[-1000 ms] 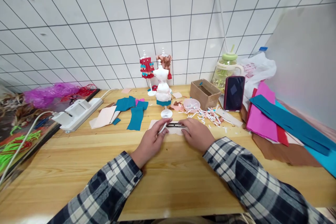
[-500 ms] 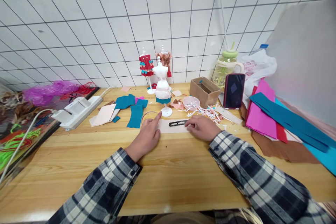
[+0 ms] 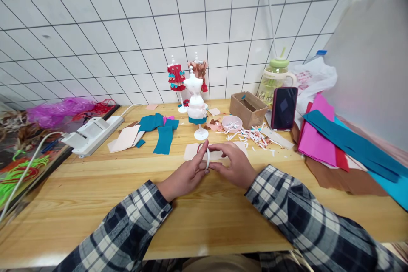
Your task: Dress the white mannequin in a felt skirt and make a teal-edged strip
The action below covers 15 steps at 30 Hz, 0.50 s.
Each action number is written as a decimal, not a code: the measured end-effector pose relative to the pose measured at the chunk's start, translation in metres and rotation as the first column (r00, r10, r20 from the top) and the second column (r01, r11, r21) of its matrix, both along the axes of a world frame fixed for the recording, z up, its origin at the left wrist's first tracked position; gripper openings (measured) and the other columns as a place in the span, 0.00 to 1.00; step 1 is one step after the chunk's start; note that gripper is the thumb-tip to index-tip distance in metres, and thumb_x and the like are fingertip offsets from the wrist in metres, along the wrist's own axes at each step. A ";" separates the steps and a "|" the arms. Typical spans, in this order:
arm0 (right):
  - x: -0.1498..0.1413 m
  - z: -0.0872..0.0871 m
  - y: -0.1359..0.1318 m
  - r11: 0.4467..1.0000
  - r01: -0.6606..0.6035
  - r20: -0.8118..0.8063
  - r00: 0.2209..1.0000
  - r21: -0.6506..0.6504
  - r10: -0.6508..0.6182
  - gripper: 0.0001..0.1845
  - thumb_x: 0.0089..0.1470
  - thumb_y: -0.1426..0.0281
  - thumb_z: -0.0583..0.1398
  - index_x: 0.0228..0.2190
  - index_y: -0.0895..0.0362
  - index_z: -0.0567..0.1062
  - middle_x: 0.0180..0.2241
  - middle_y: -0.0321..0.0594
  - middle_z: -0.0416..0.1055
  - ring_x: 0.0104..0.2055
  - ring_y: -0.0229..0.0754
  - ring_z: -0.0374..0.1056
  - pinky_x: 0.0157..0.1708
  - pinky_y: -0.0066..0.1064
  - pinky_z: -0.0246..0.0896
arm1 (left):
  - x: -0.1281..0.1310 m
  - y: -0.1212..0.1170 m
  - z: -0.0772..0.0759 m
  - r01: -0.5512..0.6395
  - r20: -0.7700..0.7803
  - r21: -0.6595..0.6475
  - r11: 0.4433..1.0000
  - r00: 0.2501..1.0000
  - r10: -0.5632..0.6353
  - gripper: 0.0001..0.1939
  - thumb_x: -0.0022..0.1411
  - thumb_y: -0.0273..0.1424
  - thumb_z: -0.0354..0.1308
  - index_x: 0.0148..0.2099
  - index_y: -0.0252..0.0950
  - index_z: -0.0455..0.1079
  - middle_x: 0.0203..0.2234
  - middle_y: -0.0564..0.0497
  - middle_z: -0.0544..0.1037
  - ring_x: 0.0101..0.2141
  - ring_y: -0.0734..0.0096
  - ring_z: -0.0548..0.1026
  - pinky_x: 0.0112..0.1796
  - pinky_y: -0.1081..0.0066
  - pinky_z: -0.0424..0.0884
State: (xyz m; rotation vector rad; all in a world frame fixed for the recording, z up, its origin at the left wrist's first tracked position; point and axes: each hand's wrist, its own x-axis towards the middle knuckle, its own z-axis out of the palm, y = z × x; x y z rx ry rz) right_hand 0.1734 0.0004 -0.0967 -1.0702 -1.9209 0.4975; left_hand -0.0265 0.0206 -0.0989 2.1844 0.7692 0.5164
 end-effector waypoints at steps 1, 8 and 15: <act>-0.001 0.000 -0.001 1.000 0.006 -0.033 0.999 -0.012 -0.006 0.18 0.54 0.63 0.62 0.46 0.53 0.70 0.43 0.42 0.74 0.46 0.45 0.68 0.43 0.37 0.63 | 0.000 0.000 0.000 -0.004 -0.009 0.018 1.000 1.000 0.005 0.41 0.66 0.28 0.46 0.69 0.34 0.21 0.28 0.54 0.75 0.31 0.72 0.71 0.41 0.71 0.68; -0.010 -0.005 -0.006 0.971 -0.115 -0.353 0.935 -0.209 0.035 0.18 0.52 0.69 0.62 0.45 0.54 0.65 0.32 0.36 0.75 0.35 0.40 0.71 0.35 0.32 0.62 | 0.000 0.001 -0.005 0.005 -0.059 0.142 0.990 0.998 0.003 0.41 0.66 0.26 0.44 0.68 0.33 0.17 0.29 0.52 0.75 0.32 0.70 0.73 0.38 0.70 0.68; -0.010 -0.006 -0.008 0.997 -0.015 -0.356 0.935 -0.081 -0.015 0.13 0.51 0.70 0.64 0.38 0.53 0.68 0.33 0.36 0.73 0.34 0.39 0.70 0.34 0.31 0.62 | 0.000 -0.001 -0.002 -0.218 0.255 0.231 0.948 0.954 0.157 0.31 0.60 0.31 0.59 0.61 0.40 0.50 0.48 0.43 0.75 0.52 0.62 0.71 0.55 0.58 0.63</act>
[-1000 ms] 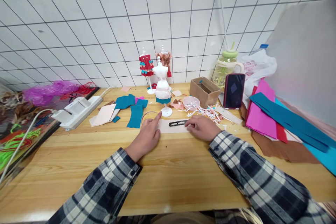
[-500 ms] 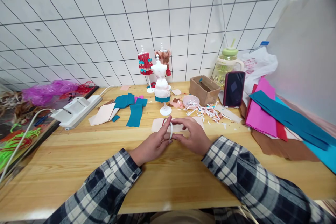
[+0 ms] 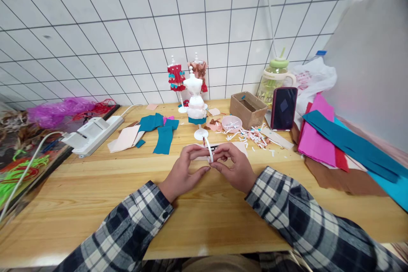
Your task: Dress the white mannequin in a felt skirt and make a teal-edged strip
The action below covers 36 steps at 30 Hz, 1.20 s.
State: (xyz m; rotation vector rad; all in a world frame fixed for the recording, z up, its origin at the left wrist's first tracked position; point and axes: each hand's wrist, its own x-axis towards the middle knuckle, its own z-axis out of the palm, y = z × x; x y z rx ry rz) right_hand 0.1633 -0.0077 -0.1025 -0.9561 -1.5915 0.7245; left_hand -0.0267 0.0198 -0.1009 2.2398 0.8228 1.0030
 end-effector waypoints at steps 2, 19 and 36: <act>0.001 0.002 -0.002 0.996 0.042 0.049 0.998 0.077 -0.046 0.09 0.50 0.71 0.64 0.34 0.53 0.70 0.32 0.36 0.73 0.34 0.39 0.68 0.33 0.31 0.62 | -0.001 0.001 0.002 -0.033 0.071 0.014 0.999 0.997 0.032 0.22 0.59 0.31 0.61 0.53 0.40 0.57 0.47 0.44 0.75 0.51 0.62 0.72 0.53 0.58 0.65; 0.004 0.000 0.006 0.965 -0.070 -0.267 0.964 -0.254 0.000 0.12 0.53 0.65 0.61 0.39 0.54 0.68 0.33 0.40 0.78 0.38 0.43 0.74 0.36 0.33 0.66 | -0.004 0.010 0.002 0.163 -0.315 0.114 0.980 0.941 -0.120 0.09 0.67 0.29 0.50 0.42 0.39 0.71 0.34 0.53 0.79 0.38 0.72 0.75 0.53 0.62 0.60; 0.005 -0.001 0.004 0.932 -0.256 -0.339 0.927 -0.257 0.161 0.18 0.52 0.63 0.63 0.43 0.53 0.67 0.33 0.38 0.75 0.36 0.41 0.72 0.37 0.33 0.66 | -0.004 0.018 0.004 0.370 -0.525 0.464 0.805 0.847 -0.086 0.11 0.66 0.27 0.52 0.46 0.41 0.72 0.47 0.51 0.77 0.55 0.64 0.67 0.59 0.57 0.58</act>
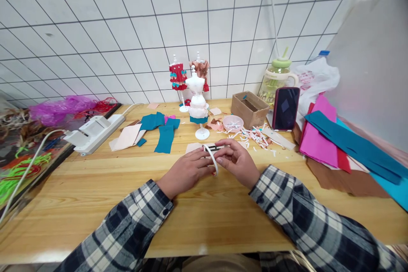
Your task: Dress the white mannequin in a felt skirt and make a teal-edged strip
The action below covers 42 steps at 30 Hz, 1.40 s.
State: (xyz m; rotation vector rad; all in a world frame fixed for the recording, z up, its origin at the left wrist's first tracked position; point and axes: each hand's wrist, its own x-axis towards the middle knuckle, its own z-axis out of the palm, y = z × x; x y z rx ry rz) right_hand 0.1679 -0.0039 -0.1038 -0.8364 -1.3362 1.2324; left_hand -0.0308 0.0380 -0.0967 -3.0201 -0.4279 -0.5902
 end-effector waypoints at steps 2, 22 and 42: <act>-0.001 0.001 -0.001 0.998 -0.059 0.002 0.998 0.000 0.059 0.17 0.53 0.63 0.63 0.43 0.53 0.67 0.31 0.37 0.75 0.34 0.39 0.71 0.35 0.32 0.65 | -0.001 0.001 0.000 -0.017 -0.017 0.027 0.999 1.000 0.018 0.10 0.66 0.28 0.52 0.47 0.41 0.72 0.47 0.51 0.77 0.54 0.64 0.68 0.59 0.56 0.58; 0.000 0.003 -0.008 0.992 -0.047 0.087 0.996 0.117 0.037 0.19 0.57 0.63 0.59 0.50 0.52 0.64 0.37 0.40 0.75 0.34 0.39 0.69 0.34 0.32 0.62 | 0.004 -0.007 -0.004 0.005 0.133 -0.312 0.950 0.990 0.038 0.10 0.66 0.29 0.51 0.44 0.38 0.73 0.41 0.47 0.79 0.50 0.64 0.71 0.53 0.60 0.66; -0.002 0.004 -0.006 0.994 0.022 0.157 0.987 0.111 -0.040 0.16 0.52 0.63 0.63 0.42 0.53 0.70 0.29 0.38 0.76 0.28 0.39 0.70 0.26 0.30 0.61 | 0.004 -0.014 0.006 0.013 0.188 -0.481 0.877 0.978 0.088 0.13 0.67 0.35 0.48 0.49 0.36 0.69 0.44 0.43 0.77 0.47 0.63 0.73 0.49 0.63 0.69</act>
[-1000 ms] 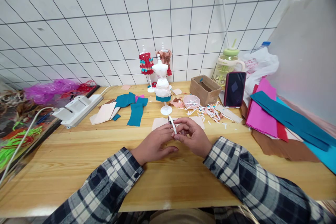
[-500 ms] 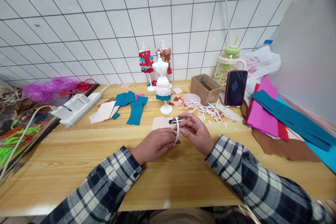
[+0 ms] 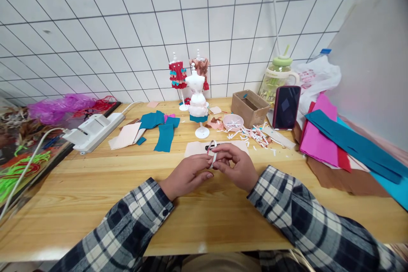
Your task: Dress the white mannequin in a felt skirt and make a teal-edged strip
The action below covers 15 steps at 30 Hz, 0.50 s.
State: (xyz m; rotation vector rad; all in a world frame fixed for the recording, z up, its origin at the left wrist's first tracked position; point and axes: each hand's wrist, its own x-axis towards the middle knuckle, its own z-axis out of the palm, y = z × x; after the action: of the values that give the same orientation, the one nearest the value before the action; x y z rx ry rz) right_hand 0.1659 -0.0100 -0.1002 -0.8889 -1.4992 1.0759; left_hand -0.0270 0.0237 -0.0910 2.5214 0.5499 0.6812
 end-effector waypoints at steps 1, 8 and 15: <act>-0.001 0.000 -0.001 0.999 0.006 0.037 0.999 0.032 -0.007 0.16 0.52 0.64 0.63 0.42 0.53 0.70 0.30 0.38 0.76 0.27 0.38 0.69 0.25 0.29 0.60 | 0.000 0.001 -0.002 -0.021 0.026 0.035 0.999 0.999 0.020 0.13 0.68 0.34 0.48 0.49 0.37 0.70 0.44 0.44 0.77 0.48 0.64 0.73 0.49 0.64 0.70; 0.002 0.001 -0.003 0.999 0.035 -0.087 0.996 -0.005 -0.036 0.22 0.57 0.62 0.59 0.51 0.52 0.61 0.35 0.40 0.77 0.33 0.40 0.71 0.32 0.32 0.65 | -0.001 0.007 -0.008 0.026 -0.052 0.151 0.988 0.998 -0.018 0.09 0.66 0.30 0.52 0.45 0.39 0.72 0.42 0.49 0.80 0.50 0.67 0.72 0.55 0.64 0.65; 0.003 0.002 -0.001 0.994 0.101 0.018 0.995 0.049 -0.102 0.13 0.56 0.62 0.60 0.42 0.52 0.72 0.42 0.43 0.74 0.36 0.42 0.73 0.35 0.34 0.67 | -0.001 0.004 -0.004 -0.045 -0.037 0.084 0.995 0.998 0.048 0.12 0.66 0.32 0.51 0.50 0.37 0.69 0.47 0.43 0.76 0.51 0.63 0.72 0.53 0.60 0.68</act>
State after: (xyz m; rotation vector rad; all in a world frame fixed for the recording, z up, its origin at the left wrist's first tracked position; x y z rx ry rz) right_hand 0.1690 -0.0111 -0.0987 -0.9352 -1.4750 0.9559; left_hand -0.0280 0.0275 -0.0953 2.6110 0.6070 0.6867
